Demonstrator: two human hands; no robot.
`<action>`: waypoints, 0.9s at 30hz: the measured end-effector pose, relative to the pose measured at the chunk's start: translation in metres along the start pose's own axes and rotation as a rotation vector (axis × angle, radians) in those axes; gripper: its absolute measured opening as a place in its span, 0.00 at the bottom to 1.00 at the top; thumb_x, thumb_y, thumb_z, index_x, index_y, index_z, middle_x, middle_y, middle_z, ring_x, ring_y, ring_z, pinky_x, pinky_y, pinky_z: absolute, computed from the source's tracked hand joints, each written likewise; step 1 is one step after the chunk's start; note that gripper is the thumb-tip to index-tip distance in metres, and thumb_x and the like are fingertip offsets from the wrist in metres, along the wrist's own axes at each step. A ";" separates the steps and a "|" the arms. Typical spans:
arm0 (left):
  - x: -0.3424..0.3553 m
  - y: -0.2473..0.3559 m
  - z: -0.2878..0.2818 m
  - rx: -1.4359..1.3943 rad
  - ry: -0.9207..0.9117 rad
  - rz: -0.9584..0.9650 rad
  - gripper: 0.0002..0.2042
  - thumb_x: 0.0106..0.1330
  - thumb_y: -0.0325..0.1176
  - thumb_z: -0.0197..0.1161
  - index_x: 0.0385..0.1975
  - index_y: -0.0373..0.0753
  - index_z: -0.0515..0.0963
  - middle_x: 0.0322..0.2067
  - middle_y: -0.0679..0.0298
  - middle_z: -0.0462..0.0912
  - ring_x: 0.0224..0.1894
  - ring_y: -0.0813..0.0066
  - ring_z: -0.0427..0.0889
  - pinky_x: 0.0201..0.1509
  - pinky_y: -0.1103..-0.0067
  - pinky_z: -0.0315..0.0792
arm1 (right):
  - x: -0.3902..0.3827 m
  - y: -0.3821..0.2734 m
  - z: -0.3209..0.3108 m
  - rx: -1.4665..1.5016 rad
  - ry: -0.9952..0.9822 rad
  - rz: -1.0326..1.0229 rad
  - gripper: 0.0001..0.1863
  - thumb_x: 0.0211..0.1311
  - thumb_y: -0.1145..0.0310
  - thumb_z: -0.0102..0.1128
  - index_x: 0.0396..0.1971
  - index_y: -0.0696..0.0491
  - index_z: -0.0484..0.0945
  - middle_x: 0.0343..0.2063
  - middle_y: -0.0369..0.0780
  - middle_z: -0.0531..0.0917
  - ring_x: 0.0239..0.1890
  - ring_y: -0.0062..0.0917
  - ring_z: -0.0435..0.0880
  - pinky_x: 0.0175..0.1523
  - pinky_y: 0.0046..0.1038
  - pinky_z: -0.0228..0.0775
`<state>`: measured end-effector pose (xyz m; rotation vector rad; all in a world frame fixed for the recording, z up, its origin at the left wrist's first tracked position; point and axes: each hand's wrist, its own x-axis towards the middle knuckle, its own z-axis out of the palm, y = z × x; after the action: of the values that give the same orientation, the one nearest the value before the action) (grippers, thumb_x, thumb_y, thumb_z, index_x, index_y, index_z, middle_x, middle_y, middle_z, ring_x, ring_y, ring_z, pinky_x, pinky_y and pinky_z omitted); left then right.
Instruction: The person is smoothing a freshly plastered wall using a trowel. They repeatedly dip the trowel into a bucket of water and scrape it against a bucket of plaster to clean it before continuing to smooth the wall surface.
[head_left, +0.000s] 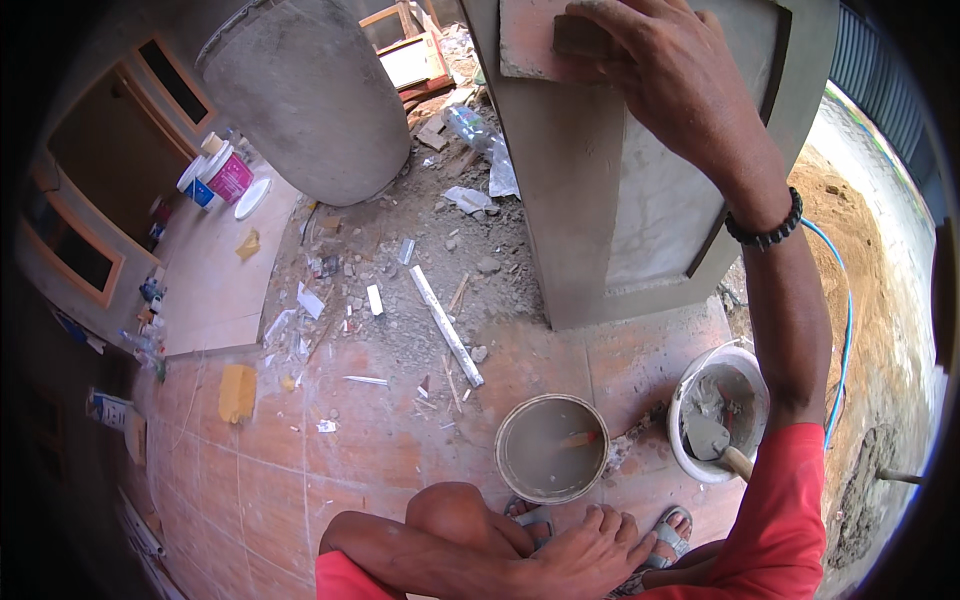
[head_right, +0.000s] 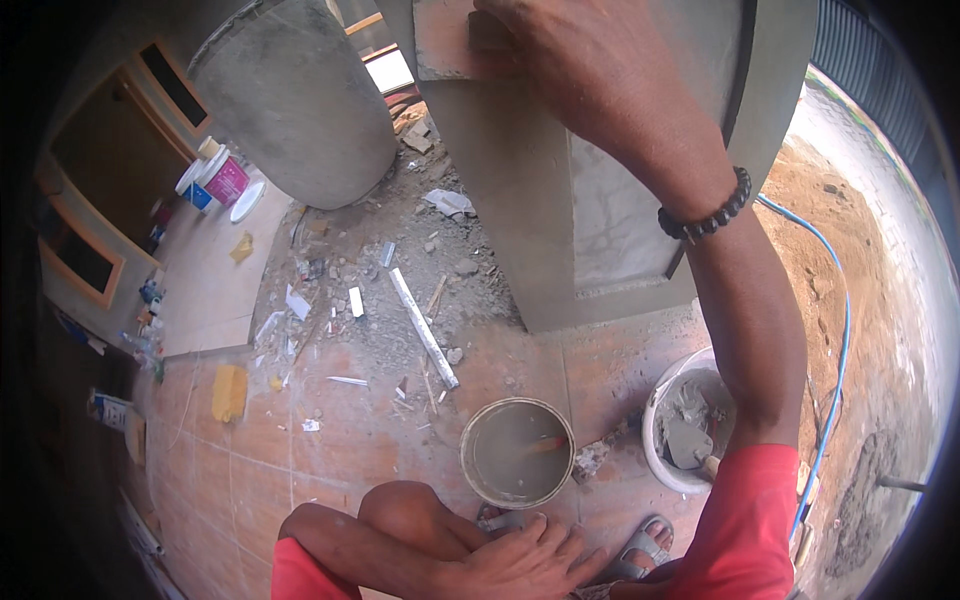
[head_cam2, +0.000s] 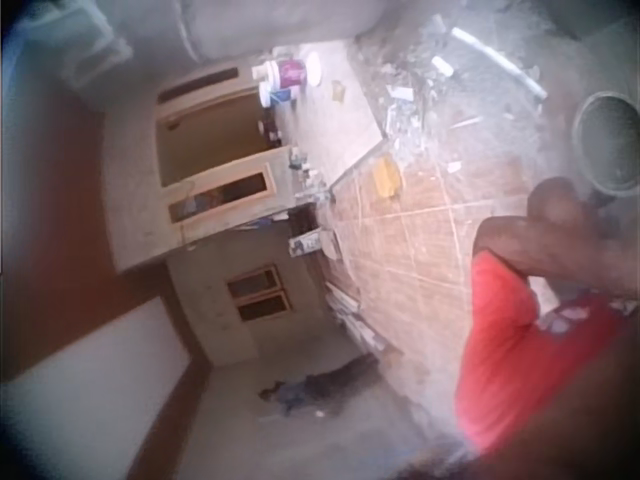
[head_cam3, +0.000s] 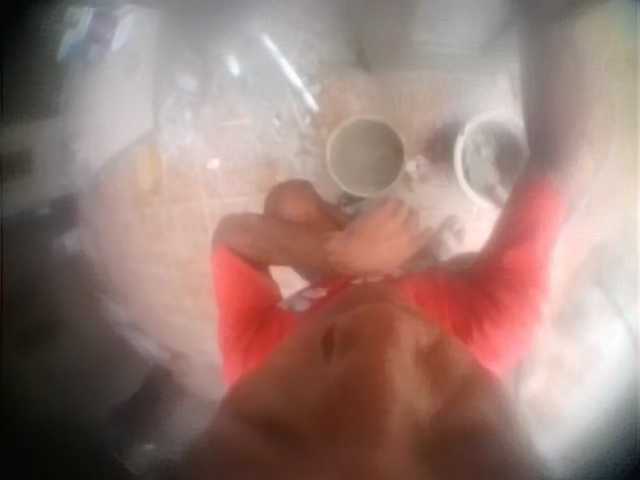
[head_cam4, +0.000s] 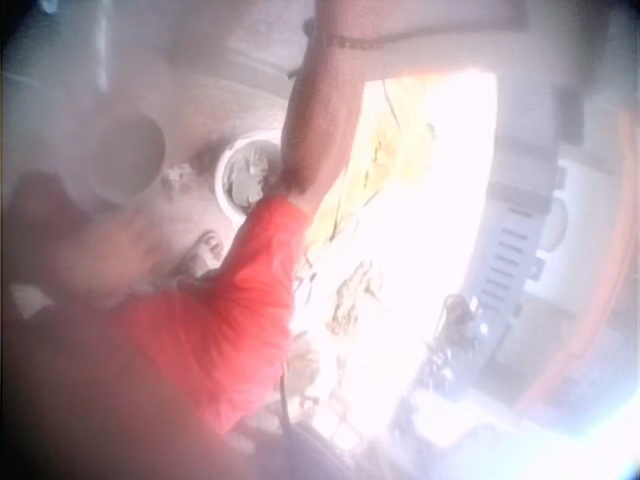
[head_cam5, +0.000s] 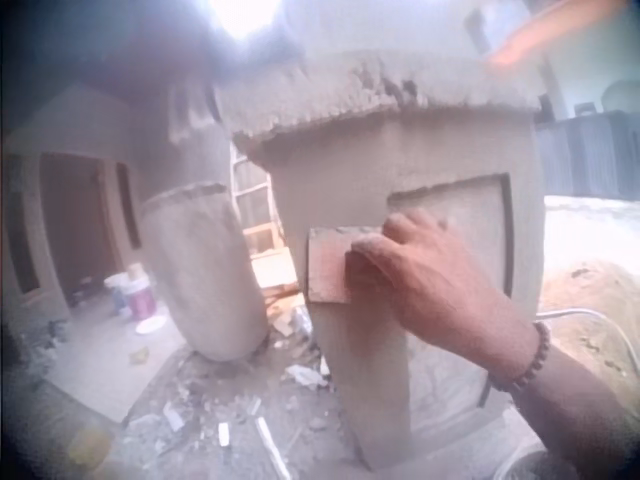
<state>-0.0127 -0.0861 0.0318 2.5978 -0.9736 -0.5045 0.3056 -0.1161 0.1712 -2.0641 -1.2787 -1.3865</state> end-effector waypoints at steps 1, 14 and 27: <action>0.005 -0.003 0.000 0.002 0.005 0.038 0.59 0.49 0.57 0.75 0.75 0.28 0.51 0.43 0.47 0.80 0.45 0.52 0.77 0.50 0.61 0.71 | -0.019 0.008 0.015 -0.106 -0.027 -0.029 0.15 0.58 0.78 0.58 0.45 0.48 0.82 0.39 0.40 0.81 0.47 0.36 0.79 0.47 0.37 0.66; -0.006 0.000 0.019 0.104 0.231 0.061 0.43 0.57 0.51 0.66 0.69 0.28 0.65 0.43 0.48 0.82 0.44 0.52 0.78 0.49 0.58 0.69 | -0.202 -0.061 0.084 0.452 -0.546 0.227 0.24 0.55 0.70 0.67 0.53 0.56 0.74 0.44 0.45 0.77 0.49 0.41 0.77 0.51 0.40 0.68; 0.007 -0.021 0.067 0.263 0.447 0.244 0.24 0.60 0.38 0.58 0.57 0.37 0.77 0.47 0.54 0.82 0.52 0.54 0.79 0.63 0.52 0.68 | -0.034 -0.076 0.086 0.293 0.170 0.414 0.24 0.52 0.74 0.68 0.50 0.59 0.73 0.42 0.48 0.77 0.45 0.45 0.77 0.49 0.43 0.70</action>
<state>-0.0243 -0.0874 -0.0374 2.5854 -1.2304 0.2745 0.2870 -0.0324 0.0872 -1.8334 -0.8617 -1.0875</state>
